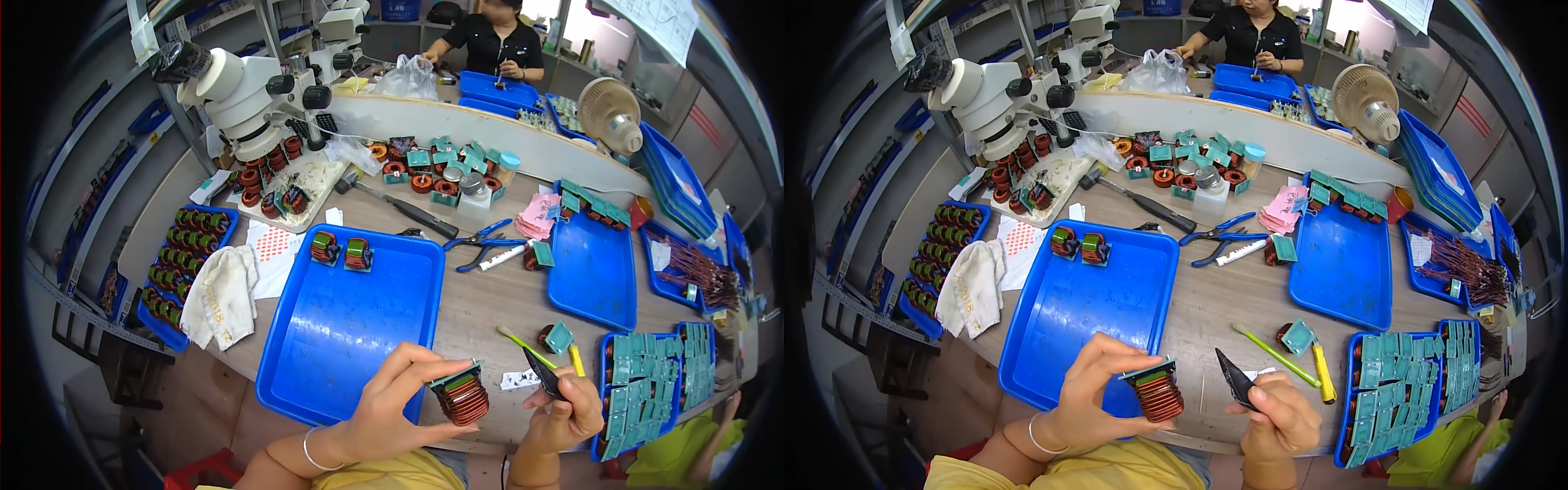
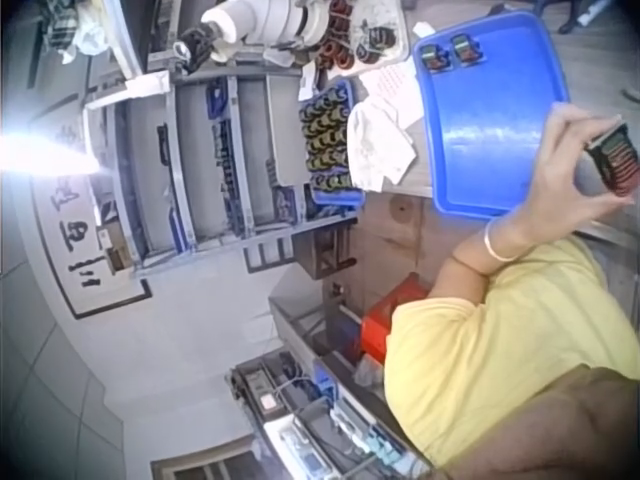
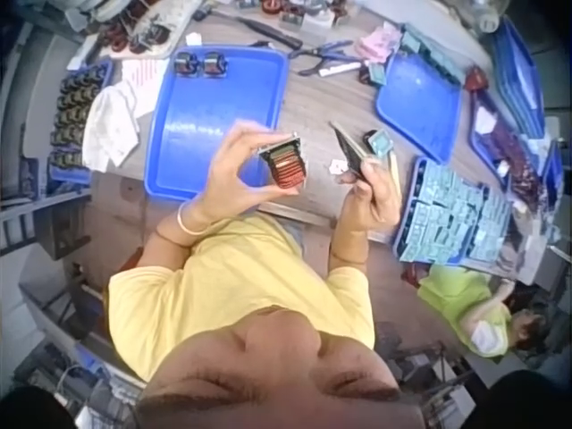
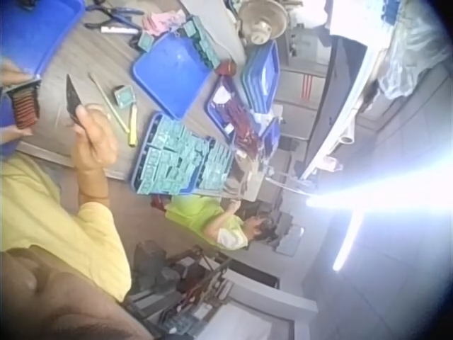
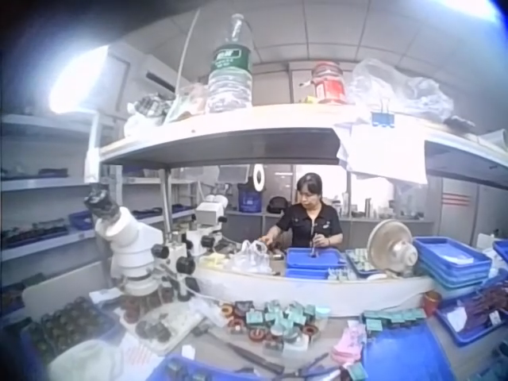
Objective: Cleaning a blue component tray and inspecting/marking toroidal inductors at an assembly station.
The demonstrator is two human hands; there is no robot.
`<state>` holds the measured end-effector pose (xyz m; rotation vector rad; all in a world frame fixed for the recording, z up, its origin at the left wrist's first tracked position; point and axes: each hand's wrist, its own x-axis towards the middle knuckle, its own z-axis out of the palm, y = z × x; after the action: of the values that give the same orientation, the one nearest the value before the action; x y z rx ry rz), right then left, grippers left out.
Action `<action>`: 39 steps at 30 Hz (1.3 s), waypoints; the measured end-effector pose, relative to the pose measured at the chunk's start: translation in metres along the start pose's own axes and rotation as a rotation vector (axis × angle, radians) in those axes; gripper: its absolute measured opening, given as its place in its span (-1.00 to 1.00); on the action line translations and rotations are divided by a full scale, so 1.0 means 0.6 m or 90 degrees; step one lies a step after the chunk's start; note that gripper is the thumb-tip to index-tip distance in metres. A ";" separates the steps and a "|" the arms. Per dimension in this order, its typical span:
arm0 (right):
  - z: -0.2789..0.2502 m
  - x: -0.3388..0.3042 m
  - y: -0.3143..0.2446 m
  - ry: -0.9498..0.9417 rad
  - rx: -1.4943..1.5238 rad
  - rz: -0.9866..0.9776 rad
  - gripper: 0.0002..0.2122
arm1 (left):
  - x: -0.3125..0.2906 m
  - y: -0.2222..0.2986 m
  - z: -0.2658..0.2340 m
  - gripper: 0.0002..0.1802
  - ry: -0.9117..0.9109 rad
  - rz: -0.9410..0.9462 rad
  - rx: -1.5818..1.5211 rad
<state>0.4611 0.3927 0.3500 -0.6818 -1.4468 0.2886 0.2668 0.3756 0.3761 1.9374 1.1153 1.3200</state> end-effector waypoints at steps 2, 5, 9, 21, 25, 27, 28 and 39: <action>-0.003 -0.001 0.000 0.002 0.003 0.002 -0.76 | -0.001 -0.001 0.003 -0.35 -0.007 -0.012 -0.020; -0.005 0.001 0.000 0.002 0.009 -0.004 -0.77 | 0.000 -0.003 0.002 -0.33 -0.029 -0.030 -0.059; -0.004 0.001 -0.004 0.002 0.033 0.003 -0.77 | -0.006 -0.006 0.004 -0.31 -0.061 -0.120 -0.195; -0.007 -0.008 -0.005 0.025 0.072 0.050 -0.78 | -0.009 0.004 0.011 -0.31 -0.092 -0.183 -0.412; -0.005 -0.004 -0.004 -0.005 0.071 0.026 -0.77 | -0.011 -0.007 0.014 -0.29 -0.091 -0.121 -0.424; -0.006 -0.003 -0.004 -0.017 0.060 0.015 -0.77 | -0.012 -0.004 0.011 -0.26 -0.095 -0.160 -0.401; -0.009 -0.004 -0.004 -0.017 0.058 0.016 -0.77 | -0.011 -0.003 0.009 -0.26 -0.096 -0.160 -0.403; -0.003 0.014 -0.013 -0.212 0.019 0.082 -0.10 | -0.003 -0.002 0.001 -0.33 -0.080 -0.034 -0.154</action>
<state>0.4626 0.3912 0.3614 -0.7275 -1.7128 0.5431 0.2664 0.3748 0.3741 1.7741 0.8963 1.2258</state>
